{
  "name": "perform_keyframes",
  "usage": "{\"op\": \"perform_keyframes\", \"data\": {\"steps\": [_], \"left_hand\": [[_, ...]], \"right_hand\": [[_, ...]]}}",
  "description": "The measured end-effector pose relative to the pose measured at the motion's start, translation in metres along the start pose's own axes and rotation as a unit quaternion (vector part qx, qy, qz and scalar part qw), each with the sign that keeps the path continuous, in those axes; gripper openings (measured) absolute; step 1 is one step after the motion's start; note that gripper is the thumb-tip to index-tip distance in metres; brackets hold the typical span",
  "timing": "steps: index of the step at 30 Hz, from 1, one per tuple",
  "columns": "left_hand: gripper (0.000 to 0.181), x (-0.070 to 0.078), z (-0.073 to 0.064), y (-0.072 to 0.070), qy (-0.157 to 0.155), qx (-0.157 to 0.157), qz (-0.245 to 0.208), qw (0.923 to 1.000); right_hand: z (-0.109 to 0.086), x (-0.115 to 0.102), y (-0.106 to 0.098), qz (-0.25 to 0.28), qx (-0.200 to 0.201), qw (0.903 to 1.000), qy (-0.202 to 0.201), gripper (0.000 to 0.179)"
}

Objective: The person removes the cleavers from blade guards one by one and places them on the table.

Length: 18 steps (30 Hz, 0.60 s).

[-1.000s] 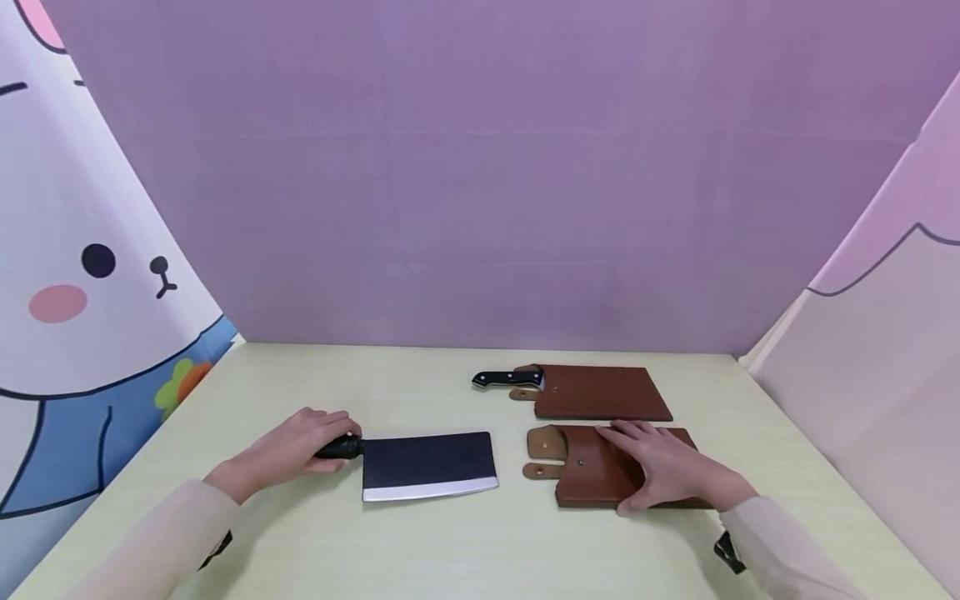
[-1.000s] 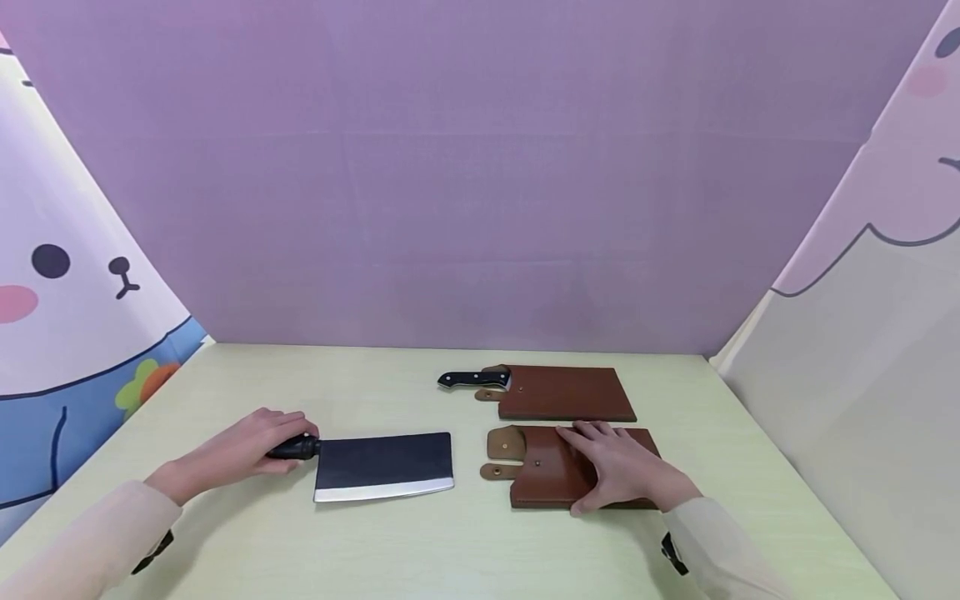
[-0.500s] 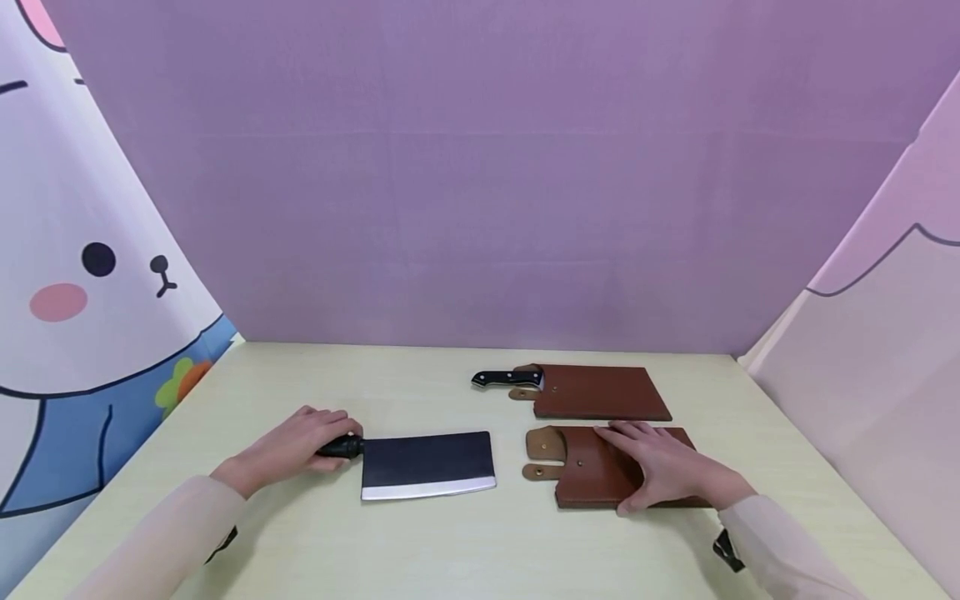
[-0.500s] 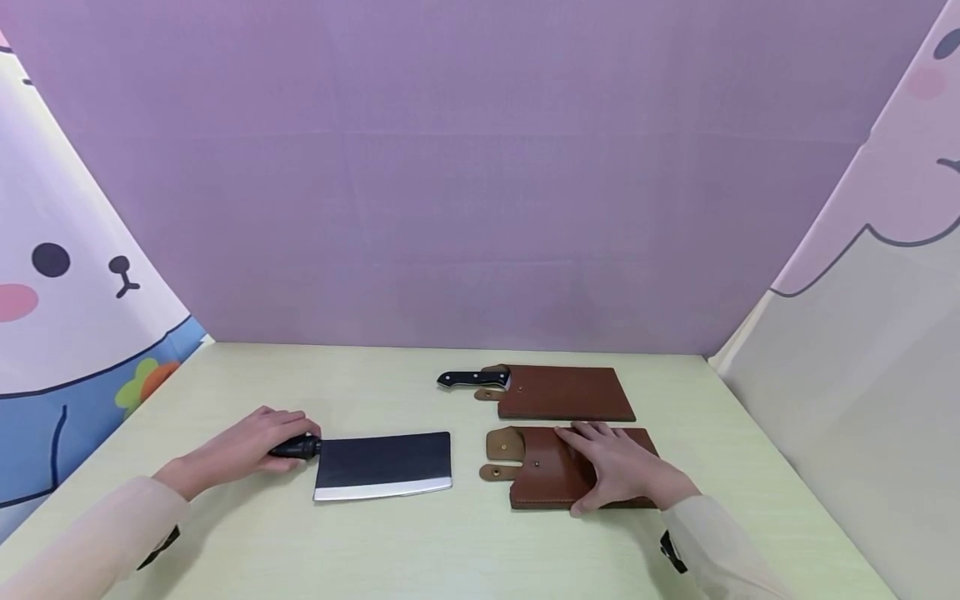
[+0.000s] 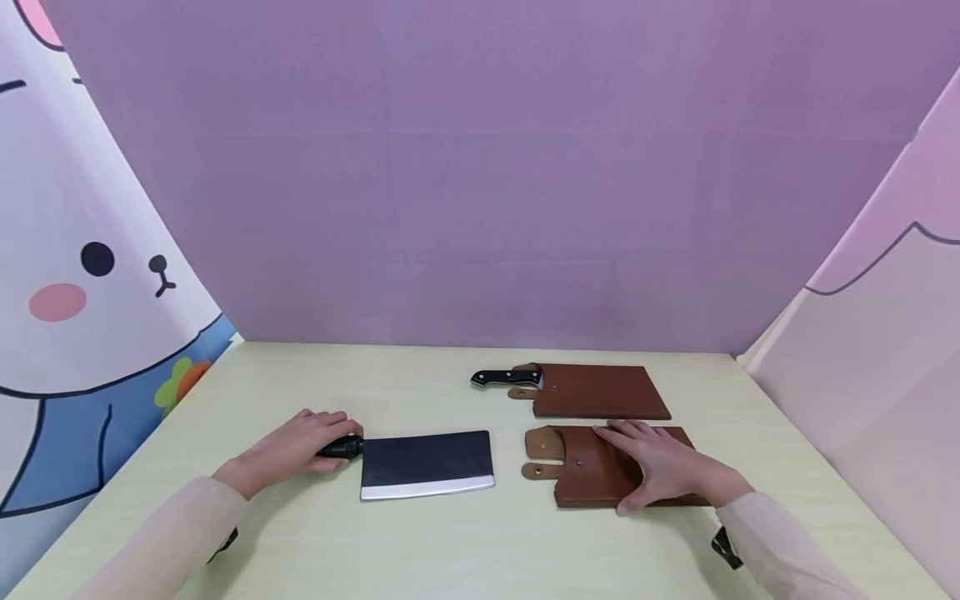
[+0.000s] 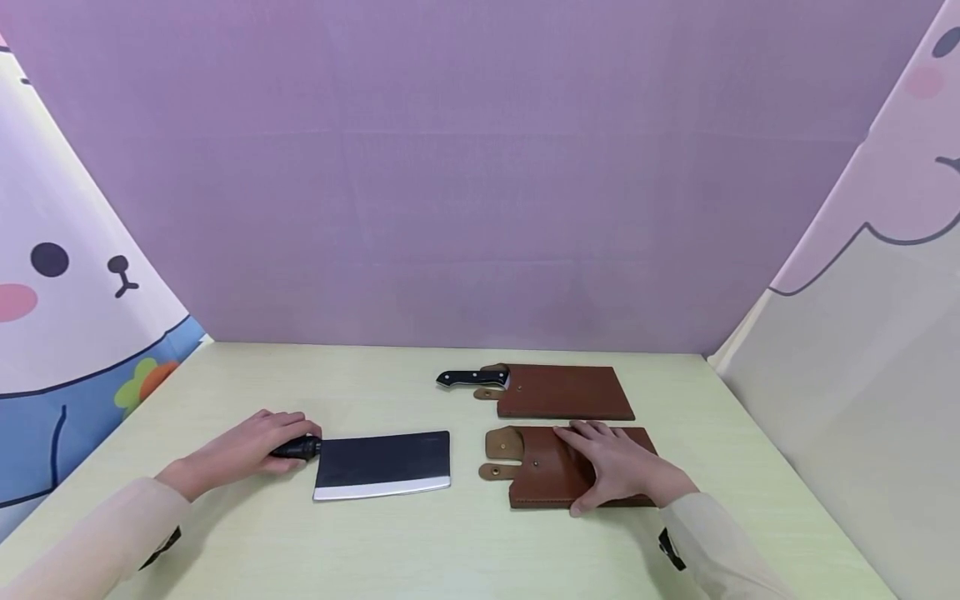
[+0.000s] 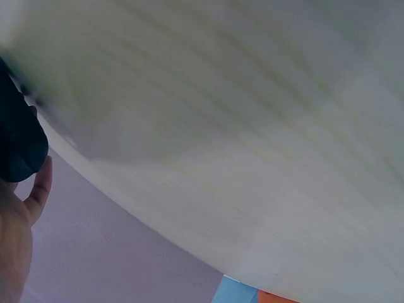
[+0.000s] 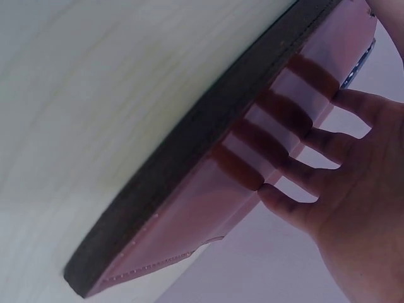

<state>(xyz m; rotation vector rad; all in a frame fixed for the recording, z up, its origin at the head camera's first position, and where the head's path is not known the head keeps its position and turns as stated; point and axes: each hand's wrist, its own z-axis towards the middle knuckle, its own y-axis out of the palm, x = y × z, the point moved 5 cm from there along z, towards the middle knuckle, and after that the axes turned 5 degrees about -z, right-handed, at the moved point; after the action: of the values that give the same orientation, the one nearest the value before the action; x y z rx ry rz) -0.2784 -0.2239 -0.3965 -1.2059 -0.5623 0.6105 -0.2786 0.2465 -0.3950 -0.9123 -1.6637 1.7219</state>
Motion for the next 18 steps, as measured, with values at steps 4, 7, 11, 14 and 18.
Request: {"op": "perform_keyframes", "data": {"steps": [4,7,11,14,18], "left_hand": [[0.035,-0.0007,0.0001,-0.0001,-0.012,-0.012,-0.002,0.9999],[0.036,-0.0011,-0.0004,-0.0002,-0.021,-0.022,-0.005,0.9995],[0.037,-0.0003,-0.0004,-0.0015,-0.016,-0.026,-0.011,0.9995],[0.037,-0.0006,0.0008,-0.002,-0.019,-0.029,-0.012,0.9993],[0.039,-0.0021,0.0029,-0.0002,-0.038,-0.042,-0.01,0.9983]], "right_hand": [[0.0005,0.0006,-0.0003,0.0,0.004,1.0,-0.004,0.111],[0.0007,0.0011,-0.0001,0.0,0.006,1.0,-0.007,0.112],[0.0008,0.0015,-0.0003,0.005,0.007,0.9999,-0.008,0.111],[0.0011,0.0017,-0.0016,0.002,0.015,0.9998,-0.01,0.108],[0.002,0.0024,-0.0039,-0.004,0.026,0.9996,-0.012,0.103]]}}
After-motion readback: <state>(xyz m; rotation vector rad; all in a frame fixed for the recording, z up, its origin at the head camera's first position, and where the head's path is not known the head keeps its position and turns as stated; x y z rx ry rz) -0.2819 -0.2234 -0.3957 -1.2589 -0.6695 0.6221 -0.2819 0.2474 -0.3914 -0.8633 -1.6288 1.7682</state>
